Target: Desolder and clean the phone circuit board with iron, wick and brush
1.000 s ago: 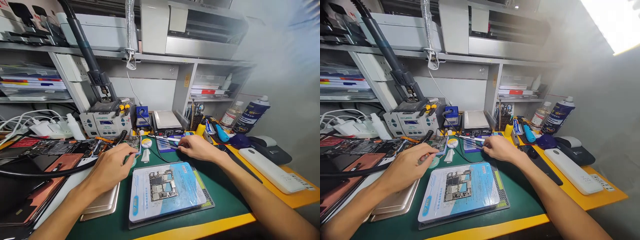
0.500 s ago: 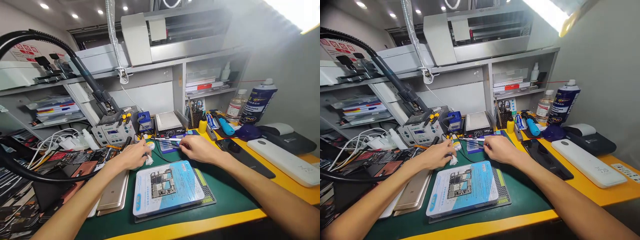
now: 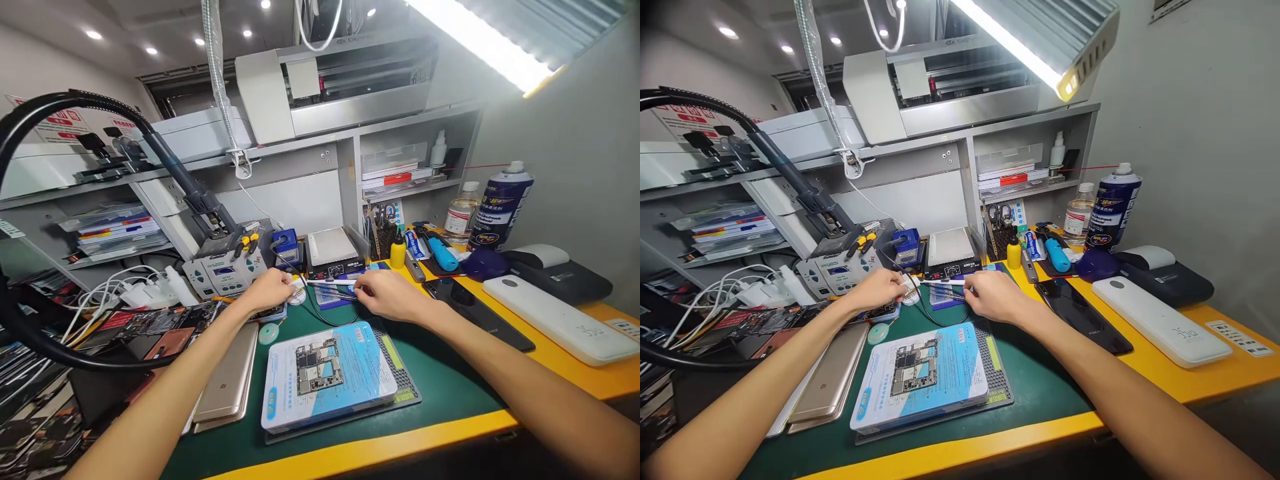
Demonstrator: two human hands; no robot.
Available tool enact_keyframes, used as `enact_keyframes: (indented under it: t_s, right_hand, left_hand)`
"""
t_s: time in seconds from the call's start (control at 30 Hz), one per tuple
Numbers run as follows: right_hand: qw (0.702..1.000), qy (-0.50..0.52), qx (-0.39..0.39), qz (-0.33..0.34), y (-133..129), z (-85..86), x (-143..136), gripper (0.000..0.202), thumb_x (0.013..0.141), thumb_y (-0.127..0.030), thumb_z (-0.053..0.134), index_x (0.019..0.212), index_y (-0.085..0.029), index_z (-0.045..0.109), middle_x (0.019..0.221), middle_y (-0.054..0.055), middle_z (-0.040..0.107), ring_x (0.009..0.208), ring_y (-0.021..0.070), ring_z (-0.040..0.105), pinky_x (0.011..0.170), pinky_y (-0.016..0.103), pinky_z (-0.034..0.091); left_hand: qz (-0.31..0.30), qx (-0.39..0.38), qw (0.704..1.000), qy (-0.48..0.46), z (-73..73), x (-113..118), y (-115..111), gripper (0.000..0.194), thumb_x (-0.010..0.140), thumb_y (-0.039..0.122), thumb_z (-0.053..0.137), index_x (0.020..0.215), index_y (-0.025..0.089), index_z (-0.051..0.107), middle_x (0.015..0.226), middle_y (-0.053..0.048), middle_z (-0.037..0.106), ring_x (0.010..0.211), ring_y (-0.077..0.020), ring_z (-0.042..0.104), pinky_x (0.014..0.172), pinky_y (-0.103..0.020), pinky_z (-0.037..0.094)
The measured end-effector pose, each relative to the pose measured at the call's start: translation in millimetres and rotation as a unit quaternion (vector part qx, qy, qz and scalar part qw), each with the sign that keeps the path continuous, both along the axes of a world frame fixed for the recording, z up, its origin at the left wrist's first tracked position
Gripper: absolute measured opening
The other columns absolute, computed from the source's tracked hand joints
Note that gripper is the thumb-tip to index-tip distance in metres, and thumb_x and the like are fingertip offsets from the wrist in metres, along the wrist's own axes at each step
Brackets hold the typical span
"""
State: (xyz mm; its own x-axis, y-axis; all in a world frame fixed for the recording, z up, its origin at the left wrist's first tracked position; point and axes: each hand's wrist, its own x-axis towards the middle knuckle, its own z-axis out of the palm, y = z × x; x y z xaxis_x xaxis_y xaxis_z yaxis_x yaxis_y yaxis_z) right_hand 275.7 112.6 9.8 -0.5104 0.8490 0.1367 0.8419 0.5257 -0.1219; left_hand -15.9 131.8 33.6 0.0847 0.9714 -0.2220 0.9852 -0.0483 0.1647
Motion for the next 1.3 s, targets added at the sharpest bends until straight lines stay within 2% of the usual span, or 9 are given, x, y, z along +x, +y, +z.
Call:
enact_keyframes:
  t_s: [0.17, 0.37, 0.5, 0.63, 1.07, 1.17, 1.3]
  right_hand:
    - [1.000, -0.005, -0.003, -0.005, 2, -0.6, 1, 0.021, 0.109, -0.036, 0.071, 0.114, -0.016, 0.076, 0.112, 0.007, 0.079, 0.100, 0.0225, 0.077, 0.092, 0.044, 0.066]
    - [1.000, 0.001, -0.005, -0.002, 0, 1.5, 1, 0.021, 0.109, -0.036, 0.071, 0.114, -0.016, 0.076, 0.113, 0.007, 0.079, 0.102, 0.0230, 0.077, 0.094, 0.045, 0.065]
    - [1.000, 0.003, -0.006, -0.002, -2, 3.7, 1, 0.021, 0.109, -0.037, 0.071, 0.114, -0.016, 0.076, 0.114, 0.007, 0.079, 0.103, 0.0234, 0.077, 0.095, 0.046, 0.065]
    - [1.000, 0.006, -0.005, -0.003, -2, 4.0, 2, 0.022, 0.109, -0.037, 0.071, 0.114, -0.016, 0.076, 0.115, 0.007, 0.079, 0.104, 0.0238, 0.077, 0.096, 0.047, 0.064]
    - [1.000, 0.005, -0.006, -0.004, 0, 3.2, 2, 0.022, 0.109, -0.038, 0.071, 0.112, -0.016, 0.076, 0.112, 0.007, 0.079, 0.103, 0.0235, 0.077, 0.095, 0.046, 0.064]
    - [1.000, 0.006, -0.003, -0.001, 1, 1.3, 2, 0.022, 0.109, -0.037, 0.071, 0.110, -0.016, 0.076, 0.110, 0.006, 0.079, 0.101, 0.0230, 0.077, 0.094, 0.045, 0.064]
    - [1.000, 0.012, 0.002, 0.005, 6, -2.1, 5, 0.022, 0.110, -0.038, 0.069, 0.106, -0.016, 0.075, 0.104, 0.005, 0.078, 0.096, 0.0219, 0.076, 0.092, 0.044, 0.063]
  left_hand:
    - [0.050, -0.022, 0.998, 0.020, -5.0, 11, 8, 0.037, 0.105, 0.045, 0.072, 0.129, 0.016, 0.069, 0.127, -0.009, 0.072, 0.107, -0.0241, 0.073, 0.091, -0.042, 0.066]
    - [0.072, 0.047, 0.993, 0.078, -7.7, 14, 5, 0.039, 0.105, 0.043, 0.073, 0.134, 0.019, 0.067, 0.136, -0.011, 0.069, 0.118, -0.0265, 0.071, 0.100, -0.048, 0.063]
    - [0.018, 0.087, 0.993, 0.083, -7.2, 16, -2, 0.039, 0.105, 0.043, 0.071, 0.135, 0.019, 0.067, 0.138, -0.012, 0.068, 0.121, -0.0274, 0.070, 0.104, -0.051, 0.062]
    - [-0.042, 0.078, 0.993, 0.080, -7.7, 14, -5, 0.037, 0.105, 0.043, 0.071, 0.132, 0.019, 0.068, 0.137, -0.011, 0.069, 0.120, -0.0267, 0.070, 0.104, -0.050, 0.062]
    - [-0.118, 0.033, 0.990, 0.074, -12.5, 12, -10, 0.036, 0.104, 0.043, 0.073, 0.129, 0.018, 0.069, 0.132, -0.010, 0.071, 0.117, -0.0263, 0.071, 0.102, -0.050, 0.063]
    - [-0.132, 0.032, 0.989, 0.057, -6.2, 9, -12, 0.034, 0.105, 0.042, 0.072, 0.129, 0.018, 0.070, 0.133, -0.011, 0.071, 0.118, -0.0262, 0.071, 0.103, -0.050, 0.062]
    - [-0.122, 0.031, 0.991, 0.049, 16.8, -11, -21, 0.033, 0.106, 0.042, 0.070, 0.128, 0.018, 0.070, 0.133, -0.010, 0.071, 0.117, -0.0258, 0.071, 0.102, -0.048, 0.063]
